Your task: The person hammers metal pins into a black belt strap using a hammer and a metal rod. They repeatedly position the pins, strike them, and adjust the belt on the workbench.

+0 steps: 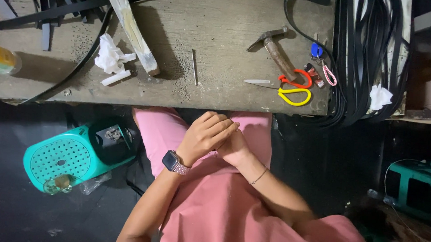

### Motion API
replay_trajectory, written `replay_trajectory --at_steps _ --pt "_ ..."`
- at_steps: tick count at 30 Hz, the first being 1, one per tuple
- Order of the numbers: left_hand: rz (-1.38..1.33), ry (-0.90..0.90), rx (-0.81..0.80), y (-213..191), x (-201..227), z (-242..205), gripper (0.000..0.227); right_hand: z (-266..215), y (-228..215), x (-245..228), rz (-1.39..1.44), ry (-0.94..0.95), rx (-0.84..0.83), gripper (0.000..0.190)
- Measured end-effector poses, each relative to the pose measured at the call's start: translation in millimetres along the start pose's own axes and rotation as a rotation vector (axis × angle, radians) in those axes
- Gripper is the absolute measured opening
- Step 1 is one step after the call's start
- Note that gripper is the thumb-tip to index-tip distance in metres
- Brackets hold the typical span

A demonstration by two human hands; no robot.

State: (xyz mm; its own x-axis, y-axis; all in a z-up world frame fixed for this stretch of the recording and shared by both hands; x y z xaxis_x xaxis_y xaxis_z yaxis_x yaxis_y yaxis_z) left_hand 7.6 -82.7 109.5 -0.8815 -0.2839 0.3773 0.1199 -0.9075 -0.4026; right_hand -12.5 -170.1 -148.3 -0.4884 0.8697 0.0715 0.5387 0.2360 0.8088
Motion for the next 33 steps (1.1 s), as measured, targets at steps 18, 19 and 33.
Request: replay_trajectory --at_steps 18,19,33 --pt "0.015 -0.094 0.019 6 -9 -22 0.022 4 -13 -14 -0.402 -0.122 -0.046 0.013" --pt "-0.036 -0.19 0.074 4 -18 -29 0.02 3 -14 -15 -0.436 -0.132 -0.051 0.014" --pt "-0.304 -0.589 0.298 -25 -7 -6 0.012 -56 48 -3 -0.663 -0.227 -0.172 0.017"
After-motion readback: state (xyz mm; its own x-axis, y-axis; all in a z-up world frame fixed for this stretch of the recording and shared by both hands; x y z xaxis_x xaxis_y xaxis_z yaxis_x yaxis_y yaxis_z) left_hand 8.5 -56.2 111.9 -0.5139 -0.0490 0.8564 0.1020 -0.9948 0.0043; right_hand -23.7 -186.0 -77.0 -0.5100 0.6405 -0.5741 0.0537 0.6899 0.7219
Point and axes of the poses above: each hand's wrist, its own z-axis towards the middle knuckle, its own y-axis out of the palm, x = y × z, the point moved 9 cm from there along z, towards the middle knuckle, and after that the axes turned 1 degree about y, right-handed, at the moved point
